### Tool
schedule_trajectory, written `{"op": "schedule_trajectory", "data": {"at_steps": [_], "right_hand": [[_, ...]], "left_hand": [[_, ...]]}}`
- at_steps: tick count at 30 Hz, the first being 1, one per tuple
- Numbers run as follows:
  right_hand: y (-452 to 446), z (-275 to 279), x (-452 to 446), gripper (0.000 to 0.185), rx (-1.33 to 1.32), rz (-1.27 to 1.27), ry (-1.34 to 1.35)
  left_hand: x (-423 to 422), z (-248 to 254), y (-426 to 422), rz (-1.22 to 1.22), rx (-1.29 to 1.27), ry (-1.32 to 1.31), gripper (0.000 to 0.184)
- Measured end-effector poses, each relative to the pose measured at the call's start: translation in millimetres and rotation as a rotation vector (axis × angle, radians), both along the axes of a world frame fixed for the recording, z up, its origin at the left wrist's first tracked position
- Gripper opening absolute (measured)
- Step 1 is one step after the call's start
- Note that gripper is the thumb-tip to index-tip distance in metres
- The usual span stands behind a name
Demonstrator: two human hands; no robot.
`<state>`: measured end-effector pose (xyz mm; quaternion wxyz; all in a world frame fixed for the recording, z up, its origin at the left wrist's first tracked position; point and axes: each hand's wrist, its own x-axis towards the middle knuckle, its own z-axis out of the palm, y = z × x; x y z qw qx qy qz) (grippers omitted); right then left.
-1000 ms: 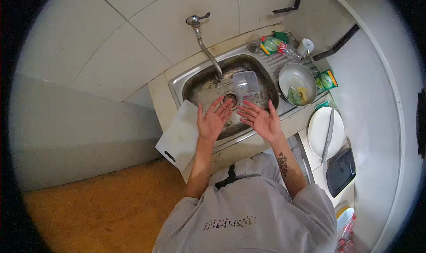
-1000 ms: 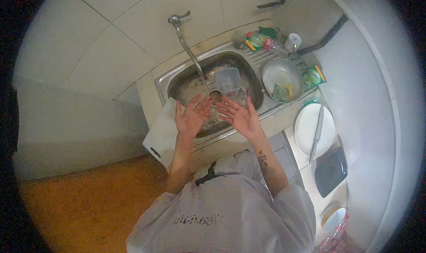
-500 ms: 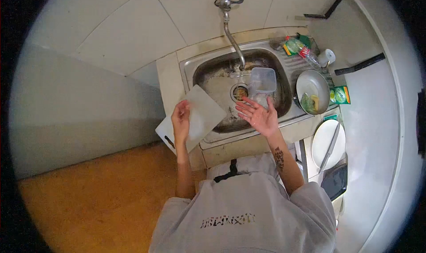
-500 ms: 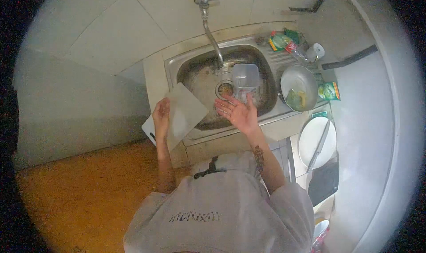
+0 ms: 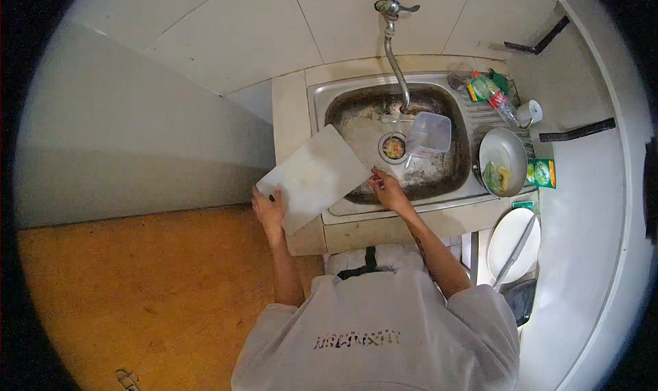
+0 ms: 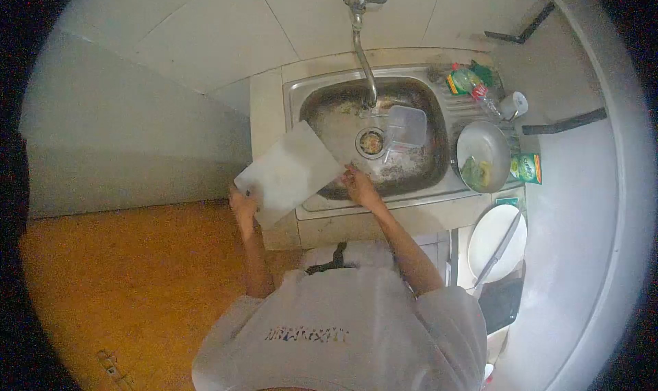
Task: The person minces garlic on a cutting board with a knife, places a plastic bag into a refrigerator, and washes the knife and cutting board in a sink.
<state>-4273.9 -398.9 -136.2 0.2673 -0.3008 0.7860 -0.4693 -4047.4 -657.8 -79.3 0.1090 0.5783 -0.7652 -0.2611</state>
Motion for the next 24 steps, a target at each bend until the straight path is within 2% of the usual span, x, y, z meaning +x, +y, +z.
{"op": "schedule_trajectory", "data": {"at_steps": [1,3,4,5,6,8,9,10,12,14,15,17,20,22,24], "right_hand": [[-2.7,-1.8,-0.9,0.035,-0.004,0.001,0.0],[-8.7,-6.5,-5.2,0.033,-0.05,-0.061,-0.248],[-11.1,-10.1,-8.5,0.033,-0.055,-0.059,-0.246],[-12.5,-14.3,-11.5,0.032,-0.086,-0.009,-0.236],[-13.2,-19.9,-11.7,0.03,-0.115,0.04,-0.23],[-12.5,-43.3,-9.1,0.026,-0.135,0.024,-0.207],[-9.9,-42.1,-8.7,0.025,-0.143,0.012,-0.192],[-8.5,-31.9,-8.6,0.023,-0.152,0.0,-0.176],[2.6,-6.3,-7.3,0.015,-0.267,-0.16,-0.678],[15.6,4.3,-13.4,0.015,-0.315,-0.17,-0.626],[21.5,6.6,-18.0,0.015,-0.356,-0.17,-0.573],[29.0,8.3,-28.8,0.016,-0.366,-0.238,-0.596],[39.7,7.9,-46.9,0.019,-0.403,-0.319,-0.602],[49.3,-1.3,-52.6,0.021,-0.432,-0.348,-0.582],[54.5,-4.9,-57.6,0.01,-0.518,-0.392,-0.572]], "left_hand": [[5.2,-6.9,-7.3,0.066,0.058,0.013,0.078],[8.5,-9.8,-11.3,0.134,0.112,0.032,0.074],[-9.1,38.6,6.9,0.162,0.233,0.026,0.069],[-19.4,65.2,16.5,0.188,0.354,0.017,0.064],[-12.2,45.9,12.2,0.188,0.351,0.015,0.064],[7.5,-14.5,-2.8,0.06,-0.098,-0.185,0.054],[9.2,-22.5,-9.5,0.049,-0.101,-0.183,0.054],[8.4,-25.0,-14.9,0.098,0.078,0.03,0.052],[5.1,-31.5,-16.4,0.136,0.262,0.241,0.05],[-10.0,-28.4,-10.9,0.003,0.071,0.497,0.037],[-20.9,-20.9,-6.0,-0.01,0.075,0.501,0.037],[-45.4,11.4,9.9,0.035,0.368,0.735,0.039],[-81.2,40.3,34.7,0.027,0.439,0.88,0.048],[-92.8,42.6,34.1,-0.006,0.511,0.872,0.052],[-105.4,45.1,36.0,-0.036,0.582,0.867,0.056]]}}
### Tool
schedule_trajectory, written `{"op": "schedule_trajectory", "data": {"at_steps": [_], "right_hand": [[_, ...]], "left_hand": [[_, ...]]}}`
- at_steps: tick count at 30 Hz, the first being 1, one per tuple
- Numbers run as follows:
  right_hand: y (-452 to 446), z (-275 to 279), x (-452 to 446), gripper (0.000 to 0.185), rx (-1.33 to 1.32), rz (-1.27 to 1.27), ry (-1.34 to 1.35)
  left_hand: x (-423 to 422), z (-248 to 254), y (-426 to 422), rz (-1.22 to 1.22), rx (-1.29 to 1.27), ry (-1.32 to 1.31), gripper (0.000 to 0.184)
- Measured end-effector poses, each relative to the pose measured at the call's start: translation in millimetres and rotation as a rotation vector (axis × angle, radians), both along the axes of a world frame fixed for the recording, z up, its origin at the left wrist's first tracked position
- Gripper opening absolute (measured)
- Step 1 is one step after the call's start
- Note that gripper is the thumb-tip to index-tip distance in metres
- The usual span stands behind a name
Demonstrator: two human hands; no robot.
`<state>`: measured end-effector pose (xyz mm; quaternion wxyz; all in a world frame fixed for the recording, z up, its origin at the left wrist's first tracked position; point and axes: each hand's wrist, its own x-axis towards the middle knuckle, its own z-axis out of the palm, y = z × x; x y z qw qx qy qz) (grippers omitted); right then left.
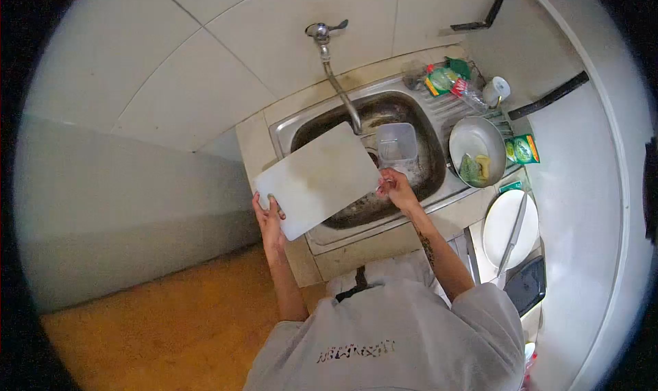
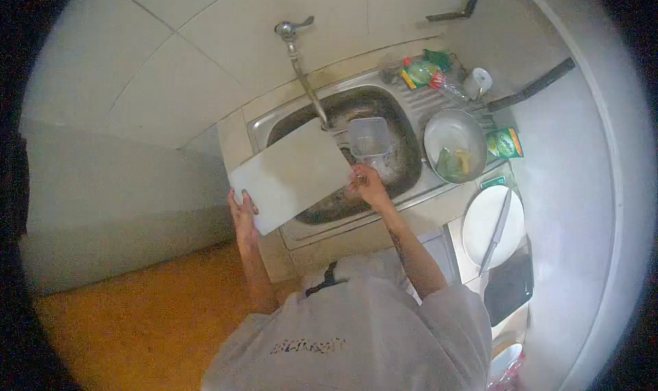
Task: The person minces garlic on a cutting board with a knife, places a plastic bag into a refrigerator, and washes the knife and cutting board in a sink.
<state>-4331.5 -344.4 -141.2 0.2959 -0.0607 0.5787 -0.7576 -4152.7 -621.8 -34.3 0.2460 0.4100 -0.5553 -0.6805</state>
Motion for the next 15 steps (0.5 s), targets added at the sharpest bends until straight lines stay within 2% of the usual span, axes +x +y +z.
{"op": "schedule_trajectory", "data": {"at_steps": [1,3,4,5,6,7,9,10,12,13,15], "right_hand": [[5.0,3.5,-2.6,0.01,0.003,-0.012,0.004],[16.1,18.8,-6.6,0.024,0.333,0.096,0.24],[23.7,26.2,-9.7,0.024,0.336,0.087,0.241],[33.7,33.9,-13.3,0.031,0.442,0.002,0.269],[42.4,42.3,-14.2,0.039,0.55,-0.08,0.293],[47.4,55.9,-17.9,0.039,0.554,-0.08,0.289],[49.9,77.2,-33.9,0.045,0.621,-0.226,0.048],[47.5,79.2,-42.2,0.045,0.62,-0.222,0.045],[42.0,81.1,-58.2,0.039,0.579,-0.239,-0.207],[41.1,67.8,-62.0,0.039,0.578,-0.235,-0.206],[32.1,44.0,-69.1,0.036,0.612,-0.27,0.022]], "left_hand": [[-5.4,2.1,2.7,0.021,-0.027,-0.051,0.054],[-11.3,1.4,5.2,0.032,-0.053,-0.097,0.053],[-9.2,0.6,6.1,0.059,-0.043,-0.044,0.052],[-9.6,0.6,5.4,0.085,-0.034,0.007,0.051],[-10.3,12.9,7.4,0.101,-0.081,-0.047,0.048],[-9.2,16.5,7.0,0.099,-0.076,-0.051,0.048],[-2.7,20.8,0.9,0.141,-0.106,0.007,0.045],[0.4,23.6,-1.9,0.133,-0.11,0.02,0.044],[3.5,28.5,-5.3,0.184,-0.128,0.017,0.043],[5.0,31.3,-6.1,0.233,-0.143,0.017,0.043],[9.9,41.5,-7.0,0.276,-0.161,0.014,0.044]]}}
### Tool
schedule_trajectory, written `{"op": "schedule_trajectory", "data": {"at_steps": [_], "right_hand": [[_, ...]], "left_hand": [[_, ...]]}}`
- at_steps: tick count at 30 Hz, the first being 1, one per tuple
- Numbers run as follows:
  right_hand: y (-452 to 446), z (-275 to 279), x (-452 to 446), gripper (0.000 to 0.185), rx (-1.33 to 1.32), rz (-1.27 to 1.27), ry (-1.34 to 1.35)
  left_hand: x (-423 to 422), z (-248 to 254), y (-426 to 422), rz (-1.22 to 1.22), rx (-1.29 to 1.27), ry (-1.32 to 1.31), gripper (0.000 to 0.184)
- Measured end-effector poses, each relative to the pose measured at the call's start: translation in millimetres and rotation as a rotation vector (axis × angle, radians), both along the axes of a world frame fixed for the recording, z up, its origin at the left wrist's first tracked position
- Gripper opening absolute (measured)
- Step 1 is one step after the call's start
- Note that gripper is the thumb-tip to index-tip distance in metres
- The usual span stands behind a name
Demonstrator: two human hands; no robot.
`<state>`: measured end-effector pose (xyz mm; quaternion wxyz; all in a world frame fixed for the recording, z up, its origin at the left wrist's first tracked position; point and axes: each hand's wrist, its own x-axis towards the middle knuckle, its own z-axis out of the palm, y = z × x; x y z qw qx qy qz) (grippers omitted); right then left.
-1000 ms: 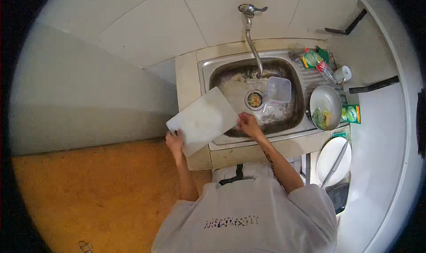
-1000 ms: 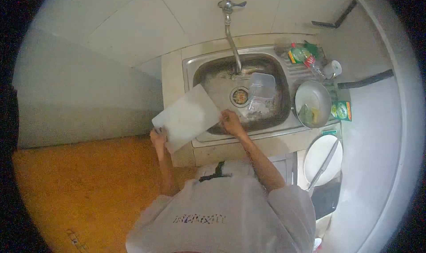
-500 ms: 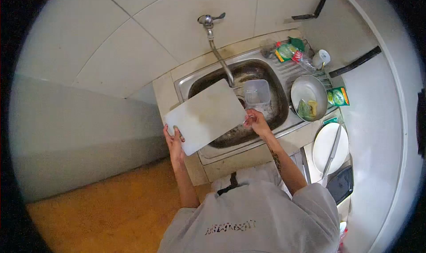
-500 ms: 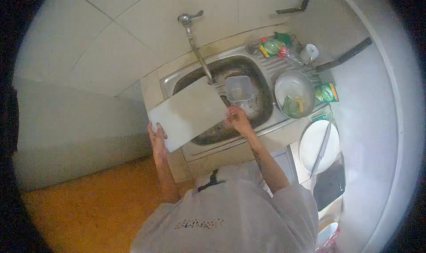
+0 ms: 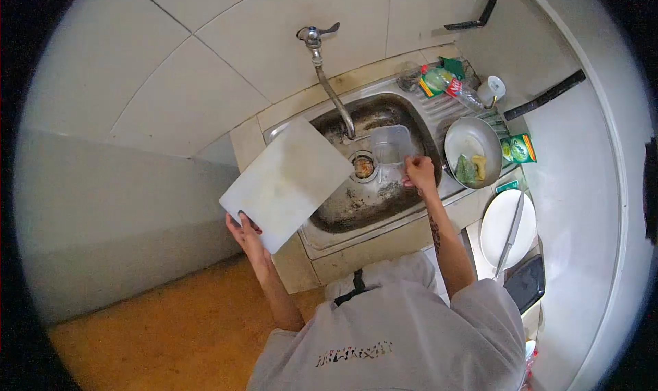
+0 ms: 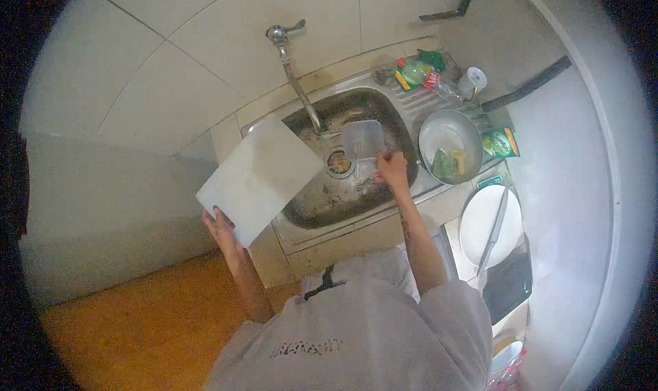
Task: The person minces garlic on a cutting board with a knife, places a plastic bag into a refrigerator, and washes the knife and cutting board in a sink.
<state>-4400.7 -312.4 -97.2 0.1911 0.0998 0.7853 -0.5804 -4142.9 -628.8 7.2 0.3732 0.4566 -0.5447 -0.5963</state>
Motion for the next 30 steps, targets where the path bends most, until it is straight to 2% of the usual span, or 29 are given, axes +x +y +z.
{"op": "schedule_trajectory", "data": {"at_steps": [5,7,10,14,16,20,23,25,29,30], "right_hand": [[-29.1,-13.3,1.5,0.031,0.051,0.208,0.141],[-42.7,-4.9,4.3,0.032,0.16,0.305,0.181],[-53.7,8.0,6.3,0.034,0.073,0.383,0.123],[-72.7,-4.5,3.9,0.033,-0.109,0.371,0.006],[-79.5,-7.3,2.7,0.031,-0.132,0.392,0.047],[-92.7,-15.7,1.3,0.029,-0.205,0.359,0.054],[-97.1,-23.3,-5.5,0.028,-0.174,0.39,0.16],[-100.0,-21.9,-6.0,0.026,-0.346,0.229,0.095],[-88.5,-25.8,-17.6,0.025,-0.356,0.254,0.048],[-82.6,-26.2,-20.0,0.025,-0.314,0.244,0.12]], "left_hand": [[22.0,7.2,-8.2,0.173,-0.021,0.091,0.046],[38.7,13.5,-10.0,0.102,0.025,-0.002,0.057],[48.4,25.4,-6.1,0.168,0.016,-0.077,0.055],[58.2,20.3,-8.8,0.26,-0.059,-0.001,0.048],[64.5,21.0,-13.7,0.192,0.024,-0.048,0.053],[63.3,17.5,-10.1,0.22,0.05,-0.048,0.053],[58.2,14.4,-4.1,0.174,0.021,-0.094,0.052],[50.9,4.4,-2.2,0.226,-0.003,0.073,0.052],[48.5,5.0,3.0,0.169,0.0,0.027,0.053],[49.3,1.5,1.0,0.14,0.002,0.016,0.053]]}}
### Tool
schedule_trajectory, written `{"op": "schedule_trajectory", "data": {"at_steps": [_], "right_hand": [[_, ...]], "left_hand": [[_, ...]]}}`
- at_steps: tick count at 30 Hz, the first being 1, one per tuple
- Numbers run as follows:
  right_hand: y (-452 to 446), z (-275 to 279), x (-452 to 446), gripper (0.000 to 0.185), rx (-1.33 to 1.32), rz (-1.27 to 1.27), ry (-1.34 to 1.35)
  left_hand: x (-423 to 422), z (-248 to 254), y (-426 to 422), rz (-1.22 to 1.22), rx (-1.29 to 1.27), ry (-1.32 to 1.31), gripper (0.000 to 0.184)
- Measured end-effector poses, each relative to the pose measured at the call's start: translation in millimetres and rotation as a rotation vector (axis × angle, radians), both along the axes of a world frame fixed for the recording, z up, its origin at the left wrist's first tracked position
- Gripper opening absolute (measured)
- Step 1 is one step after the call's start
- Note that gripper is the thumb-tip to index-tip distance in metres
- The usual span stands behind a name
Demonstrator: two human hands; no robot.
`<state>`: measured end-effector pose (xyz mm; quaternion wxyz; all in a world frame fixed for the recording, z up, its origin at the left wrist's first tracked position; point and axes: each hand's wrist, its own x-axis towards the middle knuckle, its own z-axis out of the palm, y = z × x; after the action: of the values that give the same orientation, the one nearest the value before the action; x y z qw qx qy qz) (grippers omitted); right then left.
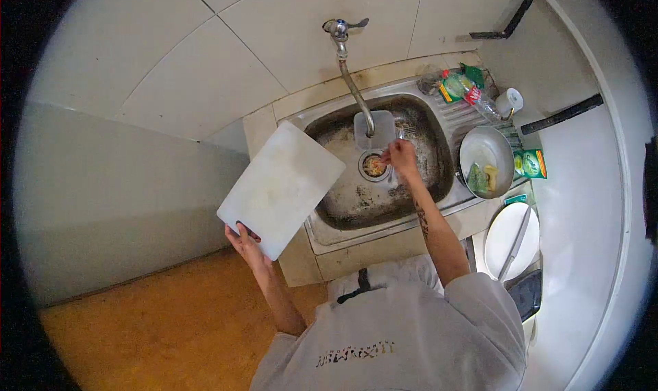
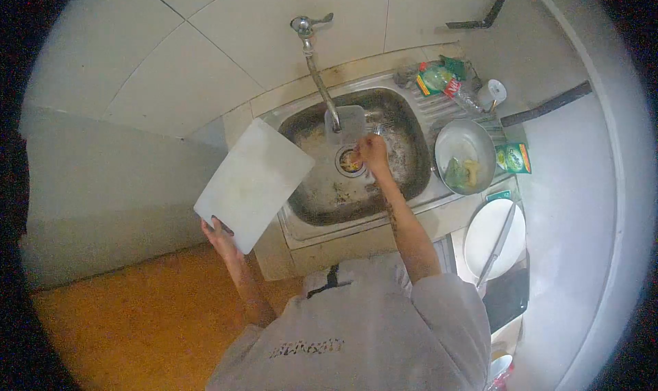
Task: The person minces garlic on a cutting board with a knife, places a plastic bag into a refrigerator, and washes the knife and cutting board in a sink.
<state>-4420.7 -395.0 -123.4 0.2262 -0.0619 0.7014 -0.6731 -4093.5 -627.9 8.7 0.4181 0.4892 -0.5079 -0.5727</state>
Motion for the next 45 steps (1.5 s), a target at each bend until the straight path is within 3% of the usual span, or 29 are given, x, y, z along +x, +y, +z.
{"op": "schedule_trajectory", "data": {"at_steps": [4,7,14,18,24,27,32,34,36,38,45], "right_hand": [[29.7,26.9,1.9,0.026,0.103,-0.077,0.009],[56.2,14.0,0.2,0.027,0.202,-0.116,0.055],[91.4,17.7,-4.7,0.025,0.126,-0.26,-0.006],[98.3,5.3,-1.9,0.026,0.188,-0.249,0.043],[106.1,10.7,15.0,0.031,0.07,-0.258,0.065],[113.4,18.6,31.4,0.032,0.266,-0.168,0.053],[108.2,33.7,60.3,0.034,0.091,0.131,-0.083],[104.8,29.4,63.7,0.035,0.049,0.12,-0.145],[98.7,31.4,63.6,0.036,0.004,0.114,-0.205],[92.5,44.4,63.7,0.04,-0.114,0.085,-0.328],[90.7,45.7,55.9,0.036,-0.42,-0.037,-0.366]], "left_hand": [[-9.2,-10.4,2.4,0.045,0.027,-0.001,0.051],[-15.3,-14.2,6.8,0.001,0.038,0.032,0.047],[-24.8,-9.5,10.8,0.004,0.094,0.016,0.044],[-28.5,-21.7,14.9,-0.032,0.098,0.068,0.042],[-59.0,-15.8,45.7,-0.084,0.143,0.068,0.045],[-78.6,-23.9,56.5,-0.077,0.208,0.099,0.046],[-102.9,-50.1,60.4,-0.169,0.259,0.099,0.043],[-106.9,-60.7,61.2,-0.184,0.283,0.084,0.042],[-105.2,-83.0,57.4,-0.301,0.402,0.28,0.04],[-103.7,-102.8,51.3,-0.351,0.437,0.274,0.039],[-124.6,-132.1,59.6,-0.45,0.564,0.221,0.034]]}}
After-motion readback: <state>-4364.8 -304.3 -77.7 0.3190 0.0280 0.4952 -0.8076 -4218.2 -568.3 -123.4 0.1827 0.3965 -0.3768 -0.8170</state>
